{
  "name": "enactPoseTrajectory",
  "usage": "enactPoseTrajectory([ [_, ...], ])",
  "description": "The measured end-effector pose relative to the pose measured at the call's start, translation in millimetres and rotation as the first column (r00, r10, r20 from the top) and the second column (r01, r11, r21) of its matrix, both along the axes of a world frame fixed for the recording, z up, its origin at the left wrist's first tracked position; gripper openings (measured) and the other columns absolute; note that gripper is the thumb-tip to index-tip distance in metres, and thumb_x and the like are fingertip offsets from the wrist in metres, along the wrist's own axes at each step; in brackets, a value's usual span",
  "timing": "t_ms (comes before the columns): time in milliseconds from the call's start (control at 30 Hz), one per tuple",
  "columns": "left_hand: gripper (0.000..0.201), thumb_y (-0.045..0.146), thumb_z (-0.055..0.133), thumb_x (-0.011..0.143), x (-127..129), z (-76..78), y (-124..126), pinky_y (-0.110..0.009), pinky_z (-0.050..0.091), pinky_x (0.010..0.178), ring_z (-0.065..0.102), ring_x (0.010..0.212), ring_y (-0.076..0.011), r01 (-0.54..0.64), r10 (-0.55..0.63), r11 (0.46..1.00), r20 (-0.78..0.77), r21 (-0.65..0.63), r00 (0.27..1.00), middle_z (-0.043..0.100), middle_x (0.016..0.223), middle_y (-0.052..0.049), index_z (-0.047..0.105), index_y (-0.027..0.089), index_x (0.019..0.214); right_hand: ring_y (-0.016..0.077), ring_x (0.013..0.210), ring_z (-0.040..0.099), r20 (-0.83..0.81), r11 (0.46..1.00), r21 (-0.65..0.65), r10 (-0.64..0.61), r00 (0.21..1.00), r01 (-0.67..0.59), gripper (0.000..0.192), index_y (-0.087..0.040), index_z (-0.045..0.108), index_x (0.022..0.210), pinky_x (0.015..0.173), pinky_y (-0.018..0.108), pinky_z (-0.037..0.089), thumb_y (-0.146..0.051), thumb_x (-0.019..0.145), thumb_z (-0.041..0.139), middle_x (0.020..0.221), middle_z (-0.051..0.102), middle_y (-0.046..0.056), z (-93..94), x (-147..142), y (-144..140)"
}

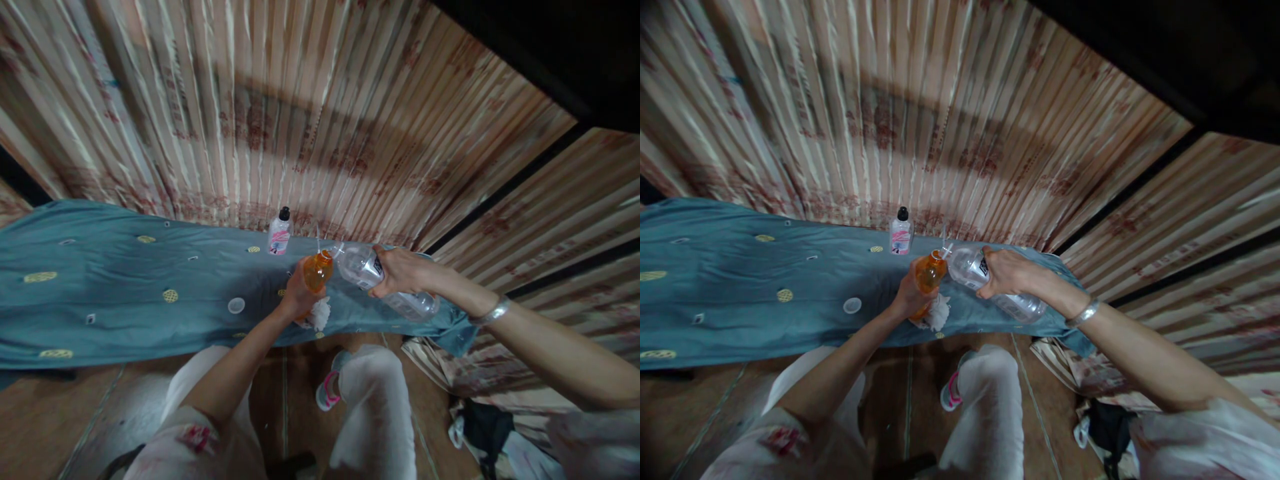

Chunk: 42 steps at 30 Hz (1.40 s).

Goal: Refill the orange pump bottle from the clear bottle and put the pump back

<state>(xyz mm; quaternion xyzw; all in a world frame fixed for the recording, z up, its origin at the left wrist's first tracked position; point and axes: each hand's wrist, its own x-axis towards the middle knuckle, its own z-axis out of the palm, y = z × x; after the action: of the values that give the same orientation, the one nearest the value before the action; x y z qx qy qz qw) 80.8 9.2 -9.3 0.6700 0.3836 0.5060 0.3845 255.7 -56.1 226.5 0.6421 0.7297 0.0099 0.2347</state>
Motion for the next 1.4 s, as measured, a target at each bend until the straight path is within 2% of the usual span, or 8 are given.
enactPoseTrajectory([
  [233,0.080,0.016,0.079,0.067,0.6,-2.1,0.9,-0.044,0.062,0.095,0.075,0.105,-0.0263,-0.011,0.011,1.000,0.003,0.010,1.000,0.071,0.124,-0.009,0.044,0.022,0.138,0.0305,0.085,0.076,-0.023,1.000,0.017,0.006,1.000,-0.005,0.073,-0.009,0.059,0.127,0.061,0.029,0.044,-0.054,0.074,0.081,0.092,0.077,0.013,-3.4,4.6,1.3],
  [533,0.079,0.016,0.079,0.067,-1.1,1.2,-0.3,-0.046,0.061,0.099,0.074,0.111,-0.0287,-0.012,0.012,1.000,-0.015,0.003,1.000,0.070,0.128,-0.011,0.043,0.021,0.138,0.0313,0.089,0.076,-0.002,1.000,0.003,-0.007,1.000,0.007,0.073,-0.007,0.058,0.128,0.064,0.029,0.044,-0.053,0.076,0.080,0.095,0.077,0.015,-0.4,1.2,-0.3],
  [1033,0.079,0.015,0.078,0.067,-1.0,1.1,0.5,-0.046,0.061,0.100,0.074,0.112,-0.0277,0.000,0.000,1.000,-0.002,0.009,1.000,0.070,0.129,-0.011,0.043,0.020,0.138,0.0332,0.092,0.076,-0.018,1.000,0.014,0.002,1.000,-0.002,0.074,-0.005,0.058,0.129,0.065,0.030,0.045,-0.053,0.077,0.081,0.099,0.077,0.017,-4.7,4.8,1.7],
  [1400,0.080,0.016,0.080,0.067,0.3,-2.0,1.2,-0.044,0.063,0.093,0.076,0.103,-0.0269,-0.024,0.024,1.000,-0.010,0.015,1.000,0.072,0.124,-0.009,0.043,0.022,0.137,0.0317,0.088,0.076,-0.014,1.000,0.003,-0.003,1.000,0.003,0.073,-0.005,0.058,0.128,0.062,0.030,0.043,-0.052,0.077,0.081,0.095,0.077,0.016,-2.3,1.4,0.9],
])
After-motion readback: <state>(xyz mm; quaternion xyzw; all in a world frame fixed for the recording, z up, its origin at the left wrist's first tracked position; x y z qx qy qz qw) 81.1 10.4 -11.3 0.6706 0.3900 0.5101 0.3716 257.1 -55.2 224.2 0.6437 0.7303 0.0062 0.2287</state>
